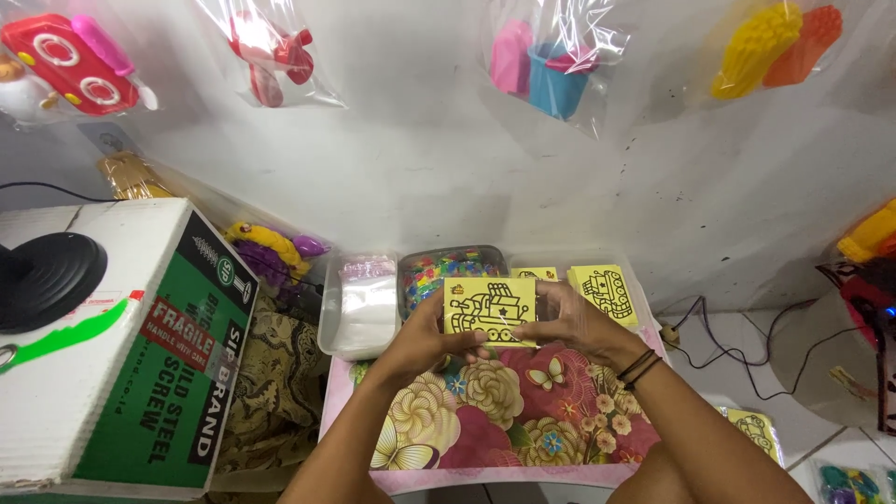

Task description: The person places small colorful plastic pieces into a clear plastic bag, then inserts a yellow paper cutout with a tank design into the bag. They seal the bag and place it on the floor among other similar packages.

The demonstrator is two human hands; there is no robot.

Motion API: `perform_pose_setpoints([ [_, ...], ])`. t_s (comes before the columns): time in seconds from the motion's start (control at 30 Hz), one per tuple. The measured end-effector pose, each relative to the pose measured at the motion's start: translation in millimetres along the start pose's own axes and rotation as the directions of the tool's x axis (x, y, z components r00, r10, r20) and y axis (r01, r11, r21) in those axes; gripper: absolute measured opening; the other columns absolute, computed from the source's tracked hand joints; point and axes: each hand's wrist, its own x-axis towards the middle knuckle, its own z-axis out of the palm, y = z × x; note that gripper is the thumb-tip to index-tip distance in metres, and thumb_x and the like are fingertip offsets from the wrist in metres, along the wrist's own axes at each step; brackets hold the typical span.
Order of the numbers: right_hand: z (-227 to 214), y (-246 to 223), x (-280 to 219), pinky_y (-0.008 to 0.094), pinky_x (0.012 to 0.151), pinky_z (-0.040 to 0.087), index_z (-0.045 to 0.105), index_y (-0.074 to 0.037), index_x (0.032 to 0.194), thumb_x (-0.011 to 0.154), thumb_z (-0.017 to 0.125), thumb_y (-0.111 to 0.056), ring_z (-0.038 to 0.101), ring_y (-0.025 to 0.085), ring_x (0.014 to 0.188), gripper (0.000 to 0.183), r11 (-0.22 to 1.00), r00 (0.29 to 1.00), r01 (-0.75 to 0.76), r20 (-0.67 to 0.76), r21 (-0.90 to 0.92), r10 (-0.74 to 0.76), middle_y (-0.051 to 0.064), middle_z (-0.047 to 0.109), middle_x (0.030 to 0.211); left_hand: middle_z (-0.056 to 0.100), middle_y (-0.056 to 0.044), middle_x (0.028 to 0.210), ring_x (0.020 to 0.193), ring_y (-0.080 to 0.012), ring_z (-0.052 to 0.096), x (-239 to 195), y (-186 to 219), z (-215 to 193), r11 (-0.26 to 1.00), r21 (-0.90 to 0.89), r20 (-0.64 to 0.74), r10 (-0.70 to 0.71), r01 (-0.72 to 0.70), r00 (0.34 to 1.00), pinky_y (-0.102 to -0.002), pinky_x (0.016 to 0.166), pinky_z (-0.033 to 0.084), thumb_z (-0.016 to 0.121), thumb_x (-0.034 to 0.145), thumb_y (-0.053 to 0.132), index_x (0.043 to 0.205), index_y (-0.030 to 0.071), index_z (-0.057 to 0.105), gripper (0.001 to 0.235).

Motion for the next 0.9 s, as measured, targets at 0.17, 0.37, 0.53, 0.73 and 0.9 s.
perform_pose_setpoints([
  [0.17,-8.8,20.7,9.1,0.042,0.062,0.065,0.063,0.008,0.113,0.075,0.086,-0.008,0.067,0.034,0.080,0.047,0.999,1.000,-0.017,-0.021,0.030,0.017,0.024,0.061,0.097,0.071,-0.025,0.092,0.072,-0.0303,0.077,5.0,-11.1,-2.1,1.000,-0.015,0.015,0.009,-0.009,1.000,-0.033,0.061,0.068,0.072,0.084,-0.012,0.126,-0.008,0.046,0.049],
  [0.37,-11.0,30.1,12.5,0.045,0.072,0.062,0.066,0.005,0.111,0.073,0.090,-0.016,0.069,0.035,0.087,0.050,0.998,0.999,0.004,-0.048,-0.062,-0.007,0.024,0.068,0.099,0.070,-0.026,0.093,0.075,-0.0335,0.077,6.4,-13.9,-2.2,0.999,0.047,0.026,0.021,-0.022,0.999,-0.037,0.063,0.068,0.071,0.085,-0.012,0.128,-0.009,0.046,0.050],
  [0.53,-4.6,12.8,4.5,0.040,0.082,0.058,0.070,-0.002,0.105,0.071,0.091,-0.010,0.068,0.025,0.092,0.041,0.997,0.996,0.061,-0.064,-0.044,-0.063,0.015,0.074,0.096,0.070,-0.025,0.092,0.076,-0.0323,0.077,6.9,-15.3,-2.5,0.996,0.083,0.047,0.033,-0.037,0.998,-0.036,0.064,0.068,0.071,0.085,-0.012,0.129,-0.009,0.046,0.051],
  [0.73,2.5,2.5,1.2,0.063,0.111,0.041,0.061,-0.007,0.132,0.069,0.092,-0.033,0.048,0.053,0.132,0.074,0.974,0.997,0.001,-0.073,-0.225,-0.018,0.033,0.055,0.136,0.069,-0.026,0.096,0.077,-0.0324,0.077,6.4,-18.6,-1.6,0.999,0.049,0.071,0.007,-0.010,0.997,-0.036,0.065,0.068,0.071,0.084,-0.013,0.142,-0.010,0.040,0.065],
  [0.9,3.2,12.2,5.4,0.049,0.096,0.055,0.060,-0.005,0.135,0.068,0.091,-0.016,0.061,0.042,0.115,0.074,0.998,0.996,-0.028,-0.085,-0.050,0.023,0.030,0.065,0.121,0.069,-0.026,0.097,0.077,-0.0321,0.077,8.0,-22.8,-1.8,0.999,0.031,0.079,0.022,-0.025,0.997,-0.036,0.066,0.068,0.073,0.085,-0.011,0.143,-0.007,0.042,0.066],
])
